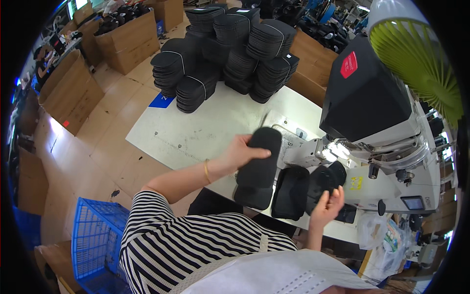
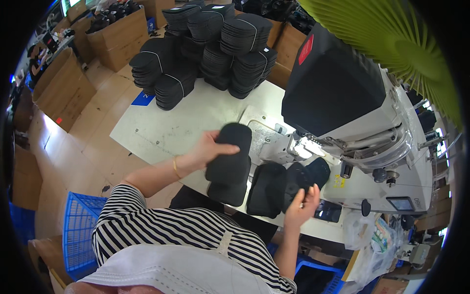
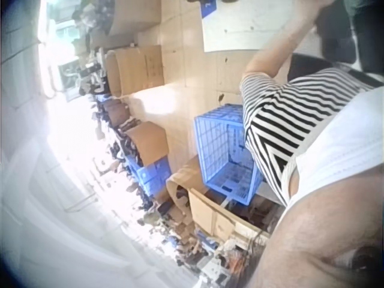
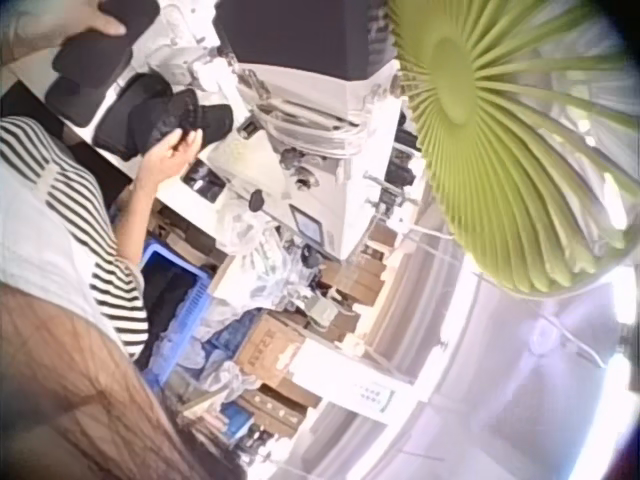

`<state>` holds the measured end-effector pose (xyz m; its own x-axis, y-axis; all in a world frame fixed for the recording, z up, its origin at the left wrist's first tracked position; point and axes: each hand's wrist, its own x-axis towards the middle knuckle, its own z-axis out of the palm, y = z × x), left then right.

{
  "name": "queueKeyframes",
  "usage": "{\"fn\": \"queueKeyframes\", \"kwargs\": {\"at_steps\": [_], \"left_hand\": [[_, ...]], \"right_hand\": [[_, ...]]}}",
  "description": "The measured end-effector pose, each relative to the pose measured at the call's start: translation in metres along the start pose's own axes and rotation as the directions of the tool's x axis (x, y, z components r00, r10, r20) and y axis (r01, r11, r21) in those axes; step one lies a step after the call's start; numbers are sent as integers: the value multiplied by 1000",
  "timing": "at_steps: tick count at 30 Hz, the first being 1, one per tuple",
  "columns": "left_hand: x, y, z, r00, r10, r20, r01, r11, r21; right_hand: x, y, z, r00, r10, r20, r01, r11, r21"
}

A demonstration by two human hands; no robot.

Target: The person aligns fabric shoe pieces and stitches them together along the edges using a sewing machine.

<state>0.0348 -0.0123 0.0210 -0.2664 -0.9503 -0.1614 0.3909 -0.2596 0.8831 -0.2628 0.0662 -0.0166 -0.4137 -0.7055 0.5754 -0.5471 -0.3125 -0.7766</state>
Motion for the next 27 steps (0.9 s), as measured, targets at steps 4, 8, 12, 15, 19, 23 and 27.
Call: {"fn": "queueKeyframes", "kwargs": {"at_steps": [4, 8, 12, 15, 19, 23, 27], "left_hand": [[-17, 26, 13, 980, -100, 171, 132, 974, -185], [-19, 3, 44, 953, 180, 242, -227, 957, 180], [-23, 12, 36, 959, 284, -5, -284, 959, -4], [-23, 14, 31, 929, 366, -42, -369, 926, -81], [-24, 3, 31, 938, 346, -11, -343, 925, -164], [-23, 2, 31, 974, 222, 53, -205, 954, -219], [-30, 2, 27, 961, 271, 63, -273, 962, 30]], "right_hand": [[32, -56, 13, 952, -208, 226, 201, 978, 52], [25, -75, 57, 893, -97, 440, -75, 931, 357], [12, -84, 58, 825, 67, 561, -288, 904, 317], [-7, -89, 59, 821, 15, 571, -259, 901, 348], [-13, -93, 56, 810, 123, 573, -377, 858, 349], [-18, -90, 52, 800, 165, 576, -423, 837, 348], [-14, -96, 59, 819, 191, 542, -413, 850, 325]]}}
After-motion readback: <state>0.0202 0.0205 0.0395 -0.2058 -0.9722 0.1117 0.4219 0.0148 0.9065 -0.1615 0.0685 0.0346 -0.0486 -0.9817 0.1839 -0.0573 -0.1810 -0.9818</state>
